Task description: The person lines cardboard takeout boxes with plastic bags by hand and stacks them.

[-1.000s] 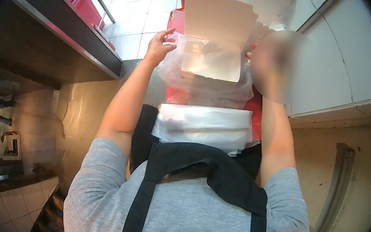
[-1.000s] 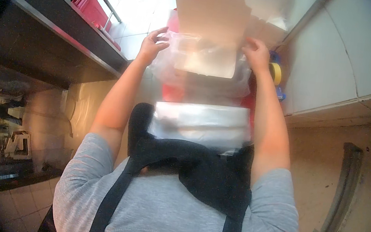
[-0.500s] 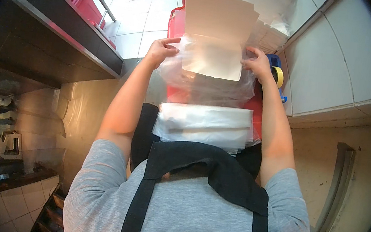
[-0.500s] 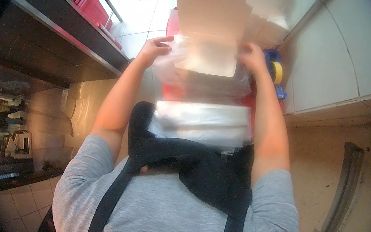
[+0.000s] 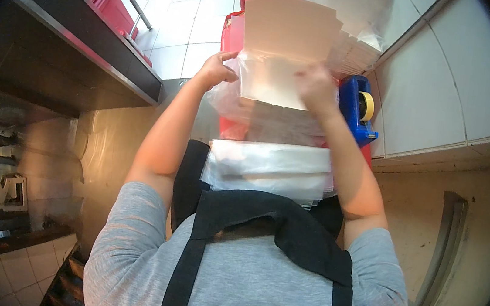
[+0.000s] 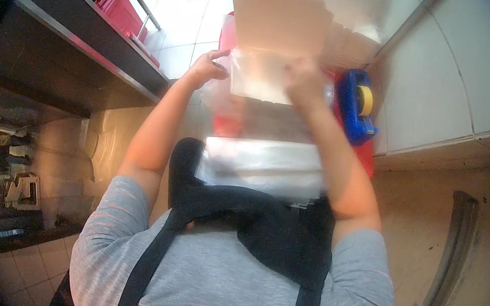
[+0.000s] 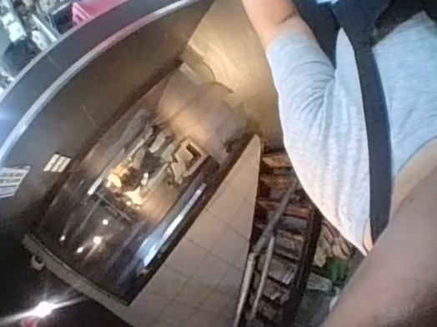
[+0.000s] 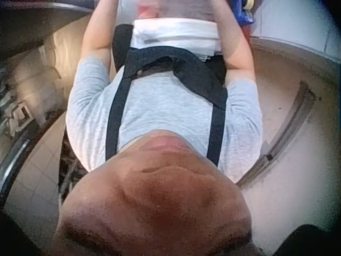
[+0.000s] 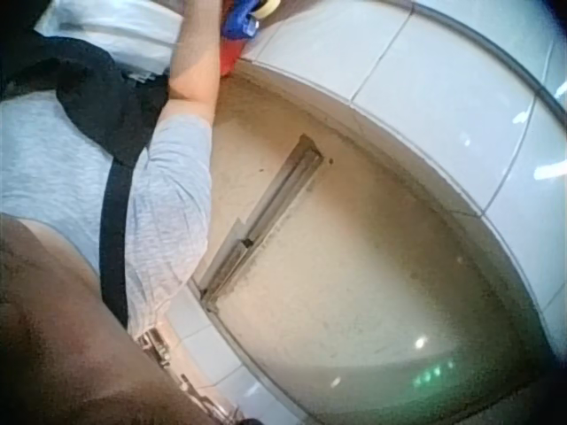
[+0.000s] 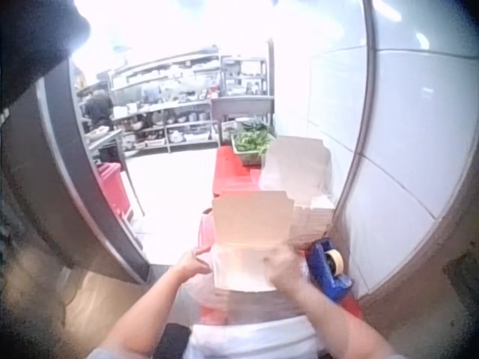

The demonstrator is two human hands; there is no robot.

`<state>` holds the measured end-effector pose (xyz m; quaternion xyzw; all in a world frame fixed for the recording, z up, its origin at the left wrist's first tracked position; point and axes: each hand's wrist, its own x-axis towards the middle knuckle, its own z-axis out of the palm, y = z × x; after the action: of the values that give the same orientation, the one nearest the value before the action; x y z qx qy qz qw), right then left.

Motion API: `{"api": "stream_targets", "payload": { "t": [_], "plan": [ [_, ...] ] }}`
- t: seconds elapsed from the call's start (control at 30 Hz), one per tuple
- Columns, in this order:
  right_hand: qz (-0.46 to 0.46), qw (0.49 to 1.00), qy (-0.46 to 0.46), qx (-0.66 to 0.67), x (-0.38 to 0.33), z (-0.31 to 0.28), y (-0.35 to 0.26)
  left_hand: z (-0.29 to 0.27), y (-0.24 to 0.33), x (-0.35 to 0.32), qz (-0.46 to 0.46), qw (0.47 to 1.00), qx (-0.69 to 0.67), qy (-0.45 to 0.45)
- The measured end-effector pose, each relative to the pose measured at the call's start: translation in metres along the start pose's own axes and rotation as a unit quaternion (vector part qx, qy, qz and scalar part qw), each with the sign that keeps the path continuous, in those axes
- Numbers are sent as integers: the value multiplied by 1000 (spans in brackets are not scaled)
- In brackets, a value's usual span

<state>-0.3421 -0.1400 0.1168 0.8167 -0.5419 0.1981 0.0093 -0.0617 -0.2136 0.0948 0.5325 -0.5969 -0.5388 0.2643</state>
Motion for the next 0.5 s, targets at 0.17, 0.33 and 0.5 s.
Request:
{"api": "stream_targets", "payload": {
  "t": [0.17, 0.33, 0.5],
  "plan": [
    [88, 949, -288, 94, -7, 31, -55, 4, 0, -6, 10, 1000, 20, 5],
    [125, 898, -414, 86, 13, 48, -38, 8, -4, -2, 4, 999, 35, -3],
    [169, 900, -382, 121, 19, 19, -31, -5, -22, -1, 17, 995, 97, 37]
  ]
}}
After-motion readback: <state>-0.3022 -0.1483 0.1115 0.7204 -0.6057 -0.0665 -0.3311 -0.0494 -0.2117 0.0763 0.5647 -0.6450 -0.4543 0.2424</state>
